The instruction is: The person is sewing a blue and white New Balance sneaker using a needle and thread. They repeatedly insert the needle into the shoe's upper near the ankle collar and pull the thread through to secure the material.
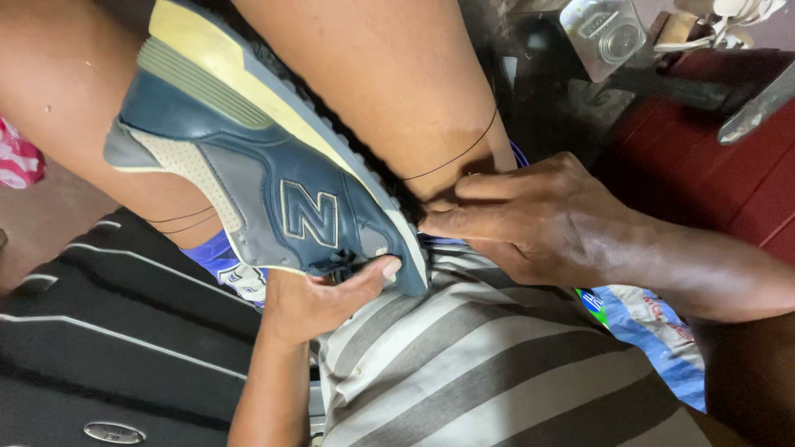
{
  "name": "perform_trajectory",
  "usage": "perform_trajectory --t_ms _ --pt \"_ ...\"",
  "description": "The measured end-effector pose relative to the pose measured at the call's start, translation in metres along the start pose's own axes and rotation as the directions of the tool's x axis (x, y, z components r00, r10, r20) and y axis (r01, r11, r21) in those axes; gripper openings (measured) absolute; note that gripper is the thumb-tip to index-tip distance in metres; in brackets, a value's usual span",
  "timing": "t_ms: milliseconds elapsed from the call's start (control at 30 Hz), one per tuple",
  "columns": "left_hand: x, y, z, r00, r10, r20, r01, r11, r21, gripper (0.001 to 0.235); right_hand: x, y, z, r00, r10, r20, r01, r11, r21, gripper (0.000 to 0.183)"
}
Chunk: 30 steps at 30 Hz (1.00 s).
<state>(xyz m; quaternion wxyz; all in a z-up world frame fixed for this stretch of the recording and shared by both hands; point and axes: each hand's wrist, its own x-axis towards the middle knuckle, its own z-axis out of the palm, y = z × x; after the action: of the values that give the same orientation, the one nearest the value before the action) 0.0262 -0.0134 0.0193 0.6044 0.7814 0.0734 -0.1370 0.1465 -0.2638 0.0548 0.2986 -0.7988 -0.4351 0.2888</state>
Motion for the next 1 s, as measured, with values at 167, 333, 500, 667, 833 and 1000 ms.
perform_trajectory --t_ms 167,333,500,667,833,1000 --pt "0.008 0.011 -0.004 0.995 -0.076 -0.064 0.077 0.997 0.018 0.04 0.012 0.005 -0.004 0.996 -0.063 -0.063 0.064 0.998 0.01 0.038" --pt "0.012 0.007 -0.002 0.99 0.138 -0.024 -0.129 0.963 0.237 0.036 0.019 0.002 -0.01 0.996 -0.08 -0.038 0.078 0.996 -0.047 0.032" --pt "0.008 -0.005 0.0 0.998 -0.056 0.004 0.055 0.991 0.123 0.033 0.03 -0.002 -0.01 0.994 -0.102 -0.027 0.099 0.991 -0.094 0.034" --pt "0.009 -0.016 -0.001 0.966 0.249 0.07 -0.256 0.887 0.383 0.021 0.035 0.001 0.006 0.999 -0.045 0.014 0.046 0.998 -0.053 0.015" --pt "0.007 -0.018 -0.002 0.972 0.225 0.063 -0.233 0.925 0.301 0.017 0.038 0.002 0.009 1.0 -0.002 0.003 0.002 0.999 0.045 0.002" --pt "0.013 0.012 -0.005 0.994 -0.106 -0.006 0.105 0.993 -0.048 0.025 0.036 -0.001 -0.013 1.0 0.023 -0.014 -0.022 0.997 0.077 0.004"
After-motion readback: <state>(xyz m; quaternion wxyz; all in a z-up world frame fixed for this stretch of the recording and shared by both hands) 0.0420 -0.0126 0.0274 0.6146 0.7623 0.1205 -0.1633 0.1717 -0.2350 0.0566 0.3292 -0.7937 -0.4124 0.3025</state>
